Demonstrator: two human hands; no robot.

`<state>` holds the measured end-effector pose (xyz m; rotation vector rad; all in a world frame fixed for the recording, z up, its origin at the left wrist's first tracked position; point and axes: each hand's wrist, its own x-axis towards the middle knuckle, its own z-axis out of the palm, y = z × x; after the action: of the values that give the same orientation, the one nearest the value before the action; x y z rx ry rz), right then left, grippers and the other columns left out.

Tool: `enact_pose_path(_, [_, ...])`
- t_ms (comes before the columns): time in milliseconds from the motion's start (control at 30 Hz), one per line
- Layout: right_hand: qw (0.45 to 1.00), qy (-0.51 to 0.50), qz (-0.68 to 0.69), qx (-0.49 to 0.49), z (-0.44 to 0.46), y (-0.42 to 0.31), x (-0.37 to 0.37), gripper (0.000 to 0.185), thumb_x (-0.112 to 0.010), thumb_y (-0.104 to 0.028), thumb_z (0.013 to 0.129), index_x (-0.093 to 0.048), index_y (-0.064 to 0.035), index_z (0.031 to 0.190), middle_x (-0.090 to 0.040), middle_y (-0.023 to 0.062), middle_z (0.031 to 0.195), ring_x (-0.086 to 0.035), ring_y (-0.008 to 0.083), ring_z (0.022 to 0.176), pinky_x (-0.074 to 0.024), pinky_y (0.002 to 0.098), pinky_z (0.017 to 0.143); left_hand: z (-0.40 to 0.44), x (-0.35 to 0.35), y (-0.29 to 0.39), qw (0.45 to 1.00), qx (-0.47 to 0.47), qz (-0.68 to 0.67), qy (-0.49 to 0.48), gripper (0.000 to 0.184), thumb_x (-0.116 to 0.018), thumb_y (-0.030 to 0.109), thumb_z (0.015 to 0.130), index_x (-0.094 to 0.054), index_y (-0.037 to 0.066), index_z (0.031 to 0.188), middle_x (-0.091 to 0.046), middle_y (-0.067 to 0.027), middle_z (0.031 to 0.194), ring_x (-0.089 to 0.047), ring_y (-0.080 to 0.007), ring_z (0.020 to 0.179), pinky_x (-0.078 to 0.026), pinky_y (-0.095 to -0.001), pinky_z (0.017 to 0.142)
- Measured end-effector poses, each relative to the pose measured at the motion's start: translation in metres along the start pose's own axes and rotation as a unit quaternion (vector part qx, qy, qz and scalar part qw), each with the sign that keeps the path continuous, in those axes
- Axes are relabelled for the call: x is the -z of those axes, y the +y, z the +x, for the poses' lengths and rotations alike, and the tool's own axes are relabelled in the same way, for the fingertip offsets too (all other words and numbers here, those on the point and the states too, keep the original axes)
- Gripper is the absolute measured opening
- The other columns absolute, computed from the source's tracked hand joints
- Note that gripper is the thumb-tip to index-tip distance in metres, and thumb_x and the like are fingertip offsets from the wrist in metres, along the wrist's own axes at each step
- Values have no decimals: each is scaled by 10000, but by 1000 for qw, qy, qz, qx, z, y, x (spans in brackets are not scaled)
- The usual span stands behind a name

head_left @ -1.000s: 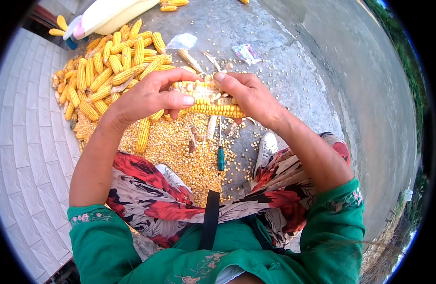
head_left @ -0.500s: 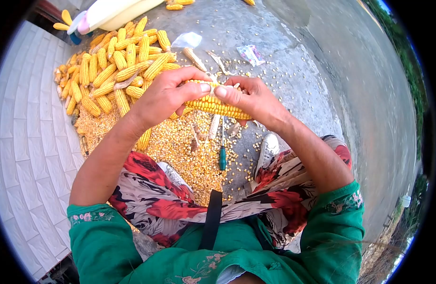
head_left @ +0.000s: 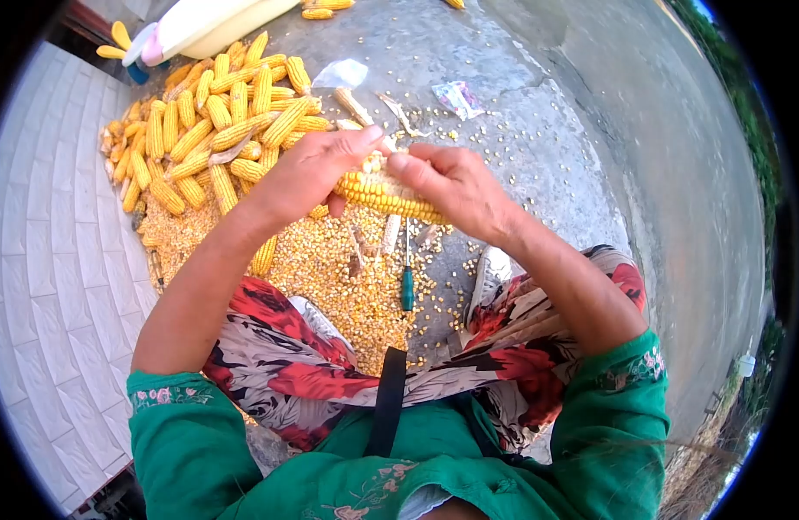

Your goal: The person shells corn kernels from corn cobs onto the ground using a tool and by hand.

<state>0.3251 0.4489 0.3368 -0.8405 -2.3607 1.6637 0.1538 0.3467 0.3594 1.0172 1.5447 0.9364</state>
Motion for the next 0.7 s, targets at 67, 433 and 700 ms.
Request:
enact_pose_path(67, [1000,8,7,24,0,2,1,584,-460,-516,876,-623,22,1036,-640,182,799,-615,247,761,-471,360,693,-4,5,2,999,-19,-16,-27,378,-535,304,875,-580,10,1108,-604,-35,912,-544,-68,656,-452,-203,515])
enact_pose_path(433, [999,24,35,-3,-5,1,-2,597,-437,-502,891,-592,44,1076,-636,205,878,-609,267,866,-459,365,770,-7,-7,1,995,-102,7,12,269,-596,219,845,-605,36,1042,-574,-6,770,-503,-46,554,-415,-185,472])
enact_pose_path(700, [997,-10,-68,-17,-5,-9,2,698,-499,-613,800,-612,43,1011,-629,202,741,-630,304,735,-474,398,684,3,-7,-4,998,-52,6,41,299,-504,303,896,-606,37,985,-588,4,779,-522,-51,600,-415,-180,446])
